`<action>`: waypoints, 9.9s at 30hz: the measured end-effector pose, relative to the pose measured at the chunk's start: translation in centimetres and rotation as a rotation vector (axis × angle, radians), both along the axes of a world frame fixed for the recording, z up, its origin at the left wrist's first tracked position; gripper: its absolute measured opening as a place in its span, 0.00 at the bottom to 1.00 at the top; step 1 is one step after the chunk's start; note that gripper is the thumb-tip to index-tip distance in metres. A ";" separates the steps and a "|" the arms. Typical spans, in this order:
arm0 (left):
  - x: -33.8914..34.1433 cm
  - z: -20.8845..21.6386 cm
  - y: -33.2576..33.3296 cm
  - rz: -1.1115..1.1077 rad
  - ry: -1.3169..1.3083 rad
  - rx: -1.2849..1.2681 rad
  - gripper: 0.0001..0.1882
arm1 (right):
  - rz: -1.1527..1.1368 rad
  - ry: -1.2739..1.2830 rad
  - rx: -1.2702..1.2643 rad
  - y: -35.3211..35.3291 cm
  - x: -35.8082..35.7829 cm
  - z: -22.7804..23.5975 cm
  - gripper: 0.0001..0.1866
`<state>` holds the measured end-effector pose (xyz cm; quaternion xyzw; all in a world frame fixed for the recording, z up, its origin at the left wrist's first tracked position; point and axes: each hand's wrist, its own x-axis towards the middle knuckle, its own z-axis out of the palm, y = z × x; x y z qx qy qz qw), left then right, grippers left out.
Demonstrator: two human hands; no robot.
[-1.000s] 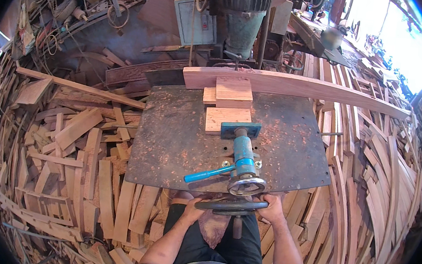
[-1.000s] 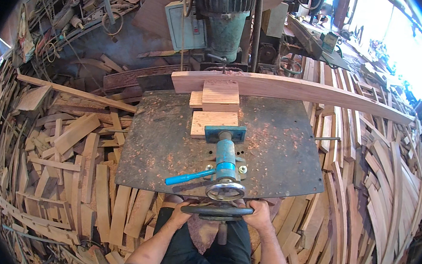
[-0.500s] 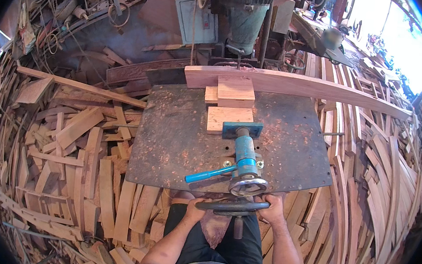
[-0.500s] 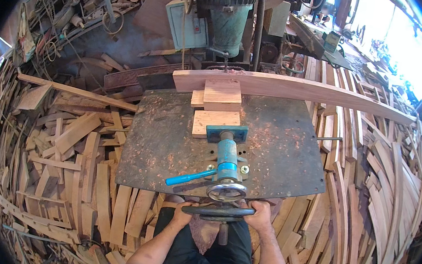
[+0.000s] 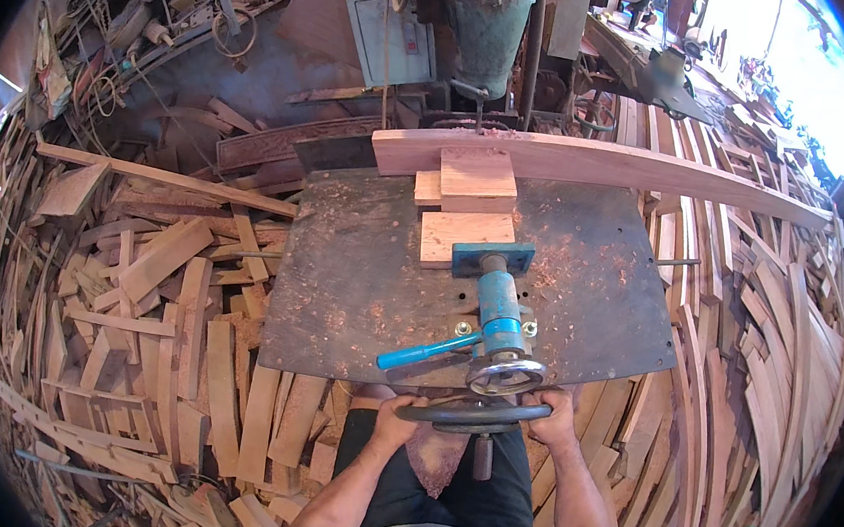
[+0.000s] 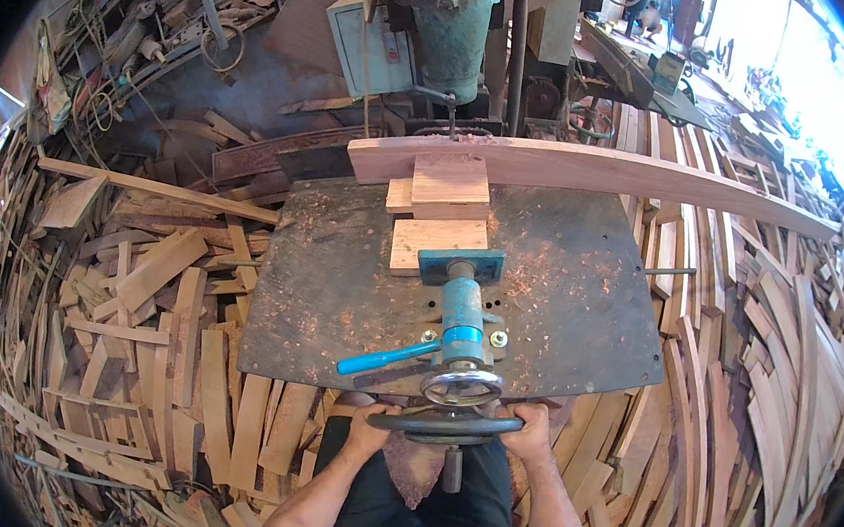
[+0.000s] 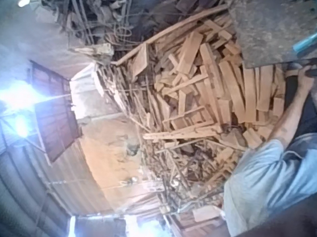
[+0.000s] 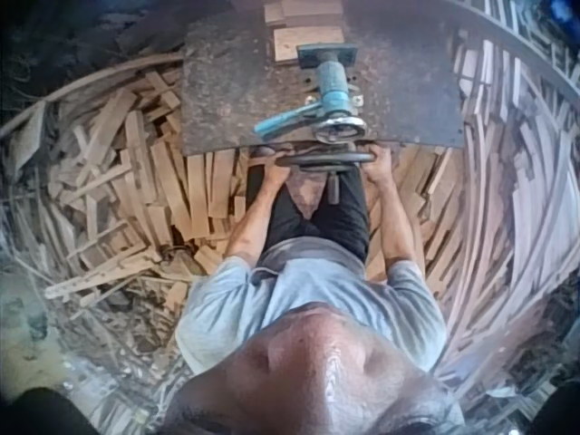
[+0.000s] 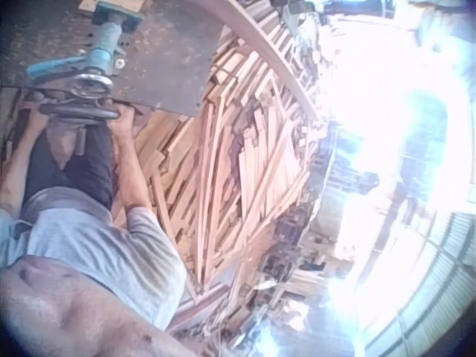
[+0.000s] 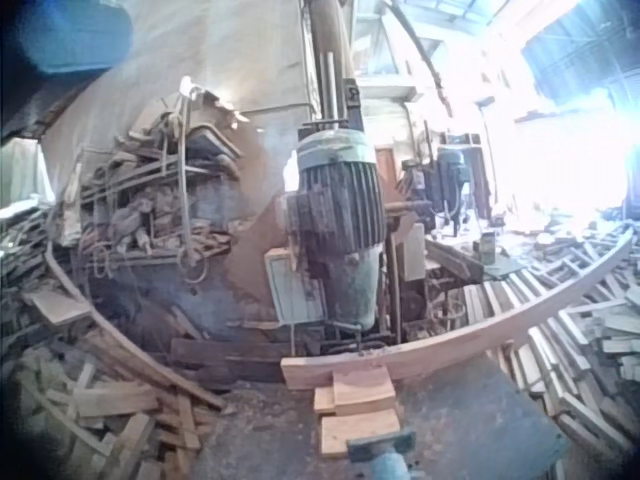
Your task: The person positions a long curved wooden plank on a band saw table, secures it with a clamp, and operates the machine to cut the wood. The person repeatedly adjusts the plank and operates the saw to complete the cut.
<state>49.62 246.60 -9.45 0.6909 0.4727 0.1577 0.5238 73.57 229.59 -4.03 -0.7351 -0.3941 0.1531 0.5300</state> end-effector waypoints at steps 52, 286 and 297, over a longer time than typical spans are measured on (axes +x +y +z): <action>-1.4 -1.3 0.9 -0.152 -0.163 -0.203 0.18 | -0.049 -0.007 0.039 -0.1 -0.1 -0.9 0.22; -1.8 -0.1 1.4 -0.206 -0.186 0.021 0.07 | -0.003 0.061 0.043 -0.1 -0.4 -1.6 0.22; -1.9 0.2 1.4 -0.199 -0.187 -0.035 0.08 | -0.032 0.111 0.050 -0.1 -0.5 -1.9 0.22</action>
